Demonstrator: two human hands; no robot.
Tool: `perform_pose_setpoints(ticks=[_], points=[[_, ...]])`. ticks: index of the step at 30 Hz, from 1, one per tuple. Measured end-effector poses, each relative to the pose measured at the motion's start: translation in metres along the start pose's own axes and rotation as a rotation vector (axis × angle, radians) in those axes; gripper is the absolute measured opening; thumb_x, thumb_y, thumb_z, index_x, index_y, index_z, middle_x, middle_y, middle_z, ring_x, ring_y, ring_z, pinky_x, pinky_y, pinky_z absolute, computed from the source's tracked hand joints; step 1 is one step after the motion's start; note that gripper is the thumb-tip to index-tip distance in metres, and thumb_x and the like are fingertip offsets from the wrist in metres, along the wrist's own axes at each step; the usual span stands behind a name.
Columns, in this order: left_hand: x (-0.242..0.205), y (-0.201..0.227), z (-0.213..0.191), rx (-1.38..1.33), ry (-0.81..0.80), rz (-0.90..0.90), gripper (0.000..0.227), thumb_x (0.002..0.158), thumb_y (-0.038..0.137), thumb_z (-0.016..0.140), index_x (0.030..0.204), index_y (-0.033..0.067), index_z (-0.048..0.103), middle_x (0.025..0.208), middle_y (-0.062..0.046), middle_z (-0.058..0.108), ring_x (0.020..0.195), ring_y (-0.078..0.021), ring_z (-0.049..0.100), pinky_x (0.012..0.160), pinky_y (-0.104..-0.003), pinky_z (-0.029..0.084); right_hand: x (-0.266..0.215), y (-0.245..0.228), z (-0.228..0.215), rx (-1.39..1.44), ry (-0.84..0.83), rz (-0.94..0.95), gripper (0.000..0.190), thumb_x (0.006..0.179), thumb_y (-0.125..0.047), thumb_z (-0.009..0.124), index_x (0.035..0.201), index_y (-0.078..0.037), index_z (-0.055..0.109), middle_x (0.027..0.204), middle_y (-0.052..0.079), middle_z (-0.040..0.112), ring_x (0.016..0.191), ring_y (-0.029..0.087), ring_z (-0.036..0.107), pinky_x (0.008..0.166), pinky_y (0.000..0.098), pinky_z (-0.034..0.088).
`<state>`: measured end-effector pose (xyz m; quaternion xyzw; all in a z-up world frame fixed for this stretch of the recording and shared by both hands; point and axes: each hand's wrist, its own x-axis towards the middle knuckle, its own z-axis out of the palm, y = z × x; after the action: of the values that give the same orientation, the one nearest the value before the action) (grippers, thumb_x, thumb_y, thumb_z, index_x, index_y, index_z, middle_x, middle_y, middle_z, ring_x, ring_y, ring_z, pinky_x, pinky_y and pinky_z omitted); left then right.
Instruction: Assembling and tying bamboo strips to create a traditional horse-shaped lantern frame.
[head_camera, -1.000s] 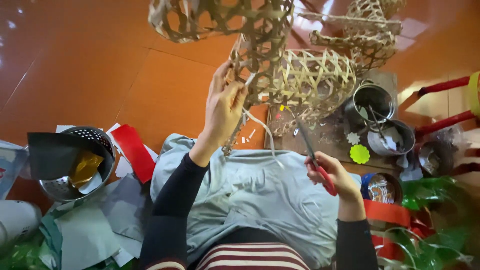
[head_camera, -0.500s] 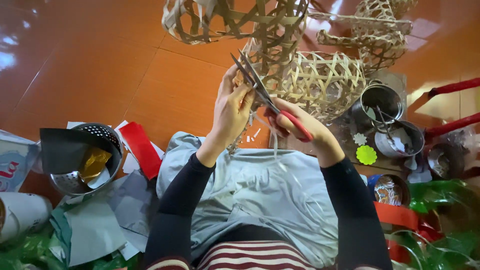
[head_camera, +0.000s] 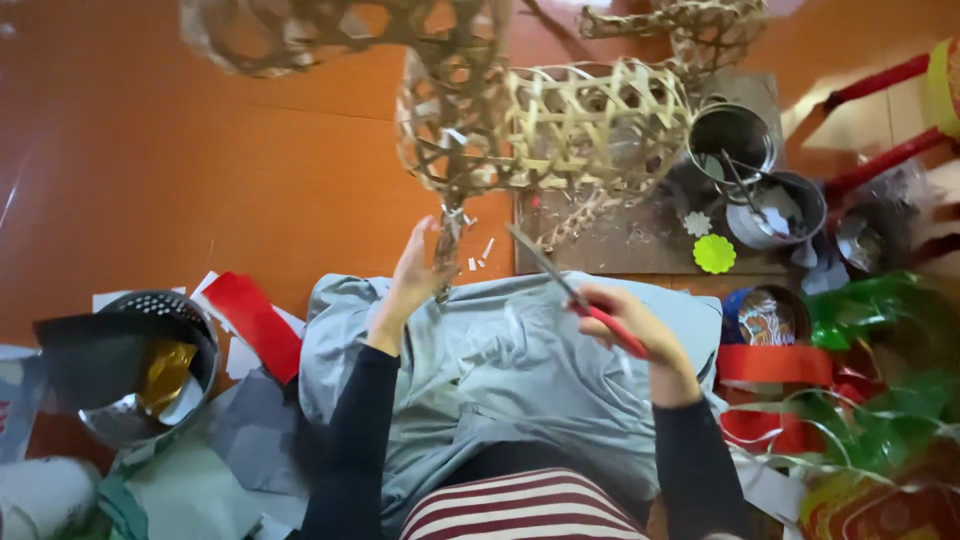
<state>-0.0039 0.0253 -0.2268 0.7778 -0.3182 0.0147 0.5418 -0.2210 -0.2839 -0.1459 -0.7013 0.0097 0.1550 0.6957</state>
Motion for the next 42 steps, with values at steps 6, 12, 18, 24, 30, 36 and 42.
perform_pose_setpoints(ticks=[6,12,18,24,30,36,42], points=[[0.005,-0.050,0.031,-0.030,-0.096,-0.450,0.049,0.091,0.020,0.077,0.132,0.0074,0.054,0.097,-0.009,0.073,0.084,-0.0171,0.071,0.077,-0.034,0.056,-0.102,0.084,-0.052,-0.070,0.710,0.406,0.028,0.090,-0.024,0.072,0.112,-0.008,0.071,0.066,0.002,0.057,0.049,0.013,0.050,0.043,0.0311,0.040],[0.044,-0.026,0.013,-0.224,-0.027,-0.456,0.027,0.093,0.018,0.078,0.107,0.0016,0.062,0.083,-0.008,0.068,0.074,-0.0170,0.065,0.066,-0.032,0.055,-0.187,0.218,-0.128,-0.660,1.074,0.659,0.046,0.090,-0.031,0.076,0.130,-0.007,0.070,0.099,0.022,0.075,0.089,0.033,0.074,0.079,0.0422,0.056],[0.043,-0.053,0.019,-0.718,0.047,-0.678,0.023,0.097,0.024,0.068,0.101,0.0021,0.060,0.085,-0.010,0.072,0.073,-0.0207,0.073,0.065,-0.035,0.062,-0.200,0.255,-0.139,-0.761,0.929,0.775,0.049,0.084,-0.031,0.075,0.131,-0.015,0.071,0.104,0.021,0.076,0.095,0.037,0.075,0.085,0.0444,0.058],[-0.013,-0.167,0.029,-0.707,0.058,-0.749,0.049,0.105,0.044,0.049,0.104,0.0008,0.070,0.092,-0.010,0.074,0.084,-0.0247,0.073,0.080,-0.043,0.058,-0.179,0.254,-0.179,-1.006,0.700,0.899,0.038,0.090,-0.030,0.070,0.125,-0.017,0.073,0.114,0.020,0.074,0.107,0.039,0.071,0.094,0.0467,0.057],[-0.035,-0.195,0.059,0.850,0.205,-0.541,0.037,0.107,0.037,0.050,0.128,0.0083,0.063,0.135,-0.023,0.060,0.129,-0.0390,0.049,0.111,-0.053,0.038,0.011,0.108,-0.254,-1.217,0.723,0.299,0.026,0.094,-0.023,0.060,0.113,-0.007,0.069,0.109,0.023,0.070,0.098,0.044,0.067,0.084,0.0541,0.054],[-0.033,-0.172,0.061,1.125,0.055,-0.680,0.058,0.098,0.027,0.056,0.154,0.0123,0.046,0.167,-0.022,0.027,0.155,-0.0384,0.023,0.125,-0.056,0.021,0.209,0.039,-0.387,-1.597,0.721,0.232,0.023,0.100,-0.022,0.067,0.112,-0.002,0.069,0.114,0.025,0.065,0.108,0.043,0.063,0.089,0.0539,0.052],[-0.042,-0.185,0.061,1.130,-0.034,-0.761,0.074,0.091,0.033,0.058,0.158,0.0084,0.038,0.168,-0.019,0.023,0.156,-0.0375,0.022,0.125,-0.054,0.018,0.305,0.054,-0.556,-1.898,0.878,0.144,0.046,0.095,-0.008,0.061,0.141,-0.005,0.056,0.150,0.021,0.048,0.144,0.041,0.039,0.111,0.0621,0.030]])
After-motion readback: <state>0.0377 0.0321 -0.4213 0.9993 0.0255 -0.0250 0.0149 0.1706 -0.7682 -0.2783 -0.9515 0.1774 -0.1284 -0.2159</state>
